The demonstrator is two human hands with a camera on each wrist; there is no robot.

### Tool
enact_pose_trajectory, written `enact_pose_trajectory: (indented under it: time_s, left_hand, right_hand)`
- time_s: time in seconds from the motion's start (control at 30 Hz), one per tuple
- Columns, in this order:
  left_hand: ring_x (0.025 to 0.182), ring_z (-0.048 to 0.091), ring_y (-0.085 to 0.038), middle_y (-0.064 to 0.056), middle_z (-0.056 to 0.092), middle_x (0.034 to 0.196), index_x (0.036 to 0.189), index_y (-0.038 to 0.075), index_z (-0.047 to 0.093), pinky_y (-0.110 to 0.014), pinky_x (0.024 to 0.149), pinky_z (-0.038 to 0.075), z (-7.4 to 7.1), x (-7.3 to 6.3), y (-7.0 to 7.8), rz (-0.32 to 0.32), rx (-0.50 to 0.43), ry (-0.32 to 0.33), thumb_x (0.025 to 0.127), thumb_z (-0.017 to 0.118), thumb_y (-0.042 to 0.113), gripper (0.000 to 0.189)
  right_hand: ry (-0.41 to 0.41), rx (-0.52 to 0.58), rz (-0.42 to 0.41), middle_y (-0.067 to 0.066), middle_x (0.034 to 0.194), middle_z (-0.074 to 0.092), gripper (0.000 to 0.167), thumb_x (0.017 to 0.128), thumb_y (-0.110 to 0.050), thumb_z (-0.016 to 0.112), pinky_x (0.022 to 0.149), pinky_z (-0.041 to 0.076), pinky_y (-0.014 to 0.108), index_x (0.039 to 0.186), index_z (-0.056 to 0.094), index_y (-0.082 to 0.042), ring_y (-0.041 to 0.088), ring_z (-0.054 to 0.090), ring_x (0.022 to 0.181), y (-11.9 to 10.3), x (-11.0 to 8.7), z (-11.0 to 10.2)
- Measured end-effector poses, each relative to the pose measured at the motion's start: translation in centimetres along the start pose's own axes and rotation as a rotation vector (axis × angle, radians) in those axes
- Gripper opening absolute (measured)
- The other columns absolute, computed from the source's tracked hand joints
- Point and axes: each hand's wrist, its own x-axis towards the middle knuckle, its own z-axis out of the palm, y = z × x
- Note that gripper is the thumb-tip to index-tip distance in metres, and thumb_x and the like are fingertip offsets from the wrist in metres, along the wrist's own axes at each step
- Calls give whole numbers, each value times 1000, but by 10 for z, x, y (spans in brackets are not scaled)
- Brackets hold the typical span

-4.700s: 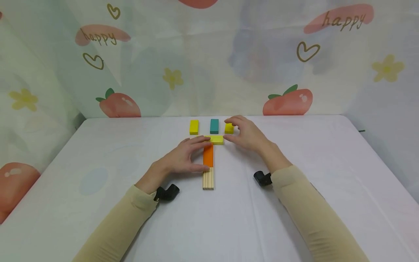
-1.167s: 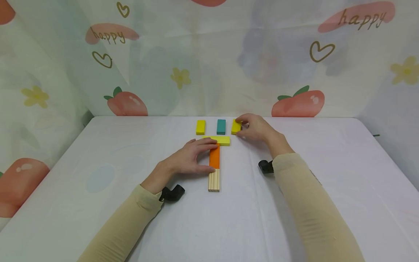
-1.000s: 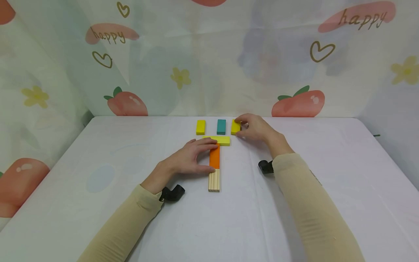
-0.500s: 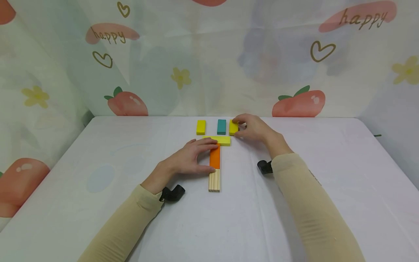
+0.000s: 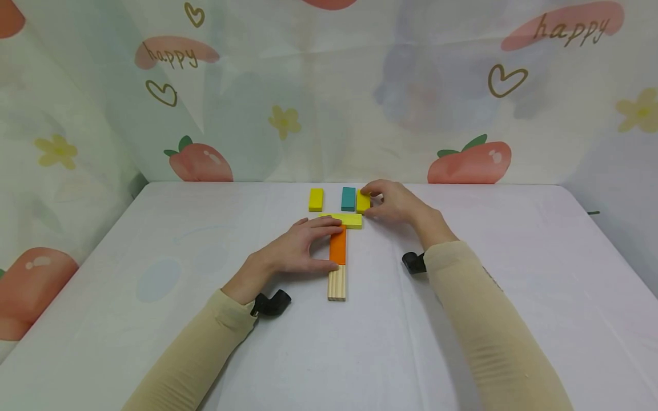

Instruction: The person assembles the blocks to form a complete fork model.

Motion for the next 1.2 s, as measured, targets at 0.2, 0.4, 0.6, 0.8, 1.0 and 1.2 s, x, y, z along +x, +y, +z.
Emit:
enact_pose_trajectory:
  time_s: [0.2,0.4,0.6,0.8,1.0,1.2]
  left_hand:
    - [146,30,-13,1,40,157,151,17,49,-49,121,11,0,0,0,4,6,5,89,71,47,72]
    - [146,29,-13,1,39,158,151,16,49,-49,121,11,0,0,0,2,6,2,89,71,47,73]
    - [146,29,-13,0,40,158,151,16,49,-49,121,11,0,0,-1,6,10,2,89,71,47,73]
    - [146,29,-13,1,40,157,151,16,49,-49,121,12,0,0,-1,7,10,3,89,71,47,73]
    - [146,30,-13,0,40,157,151,16,49,-50,121,12,1,0,-1,10,13,4,89,71,48,73]
    - [146,30,-14,0,40,157,151,16,49,-51,121,13,1,1,-1,15,19,4,89,70,48,72]
  right_hand:
    - [1,-4,-2,20,143,51,53,93,-13,73,109,39,54,141,55,-1,38,46,129,0,0,2]
    - [-2,-10,-1,21,143,52,53,93,-14,73,109,40,54,141,55,0,38,47,129,0,1,3]
    - [-3,-10,-1,21,143,52,53,92,-13,73,109,39,54,140,55,0,39,47,129,0,1,3]
    - [-16,-11,1,21,143,51,53,93,-14,72,109,40,54,141,54,0,39,47,129,0,0,4]
    - [-23,-8,-7,21,143,52,52,93,-13,72,109,39,54,141,54,1,39,47,128,1,-1,4]
    - [-23,-9,-8,21,142,52,53,93,-14,72,109,39,53,141,54,1,38,48,126,1,-1,4]
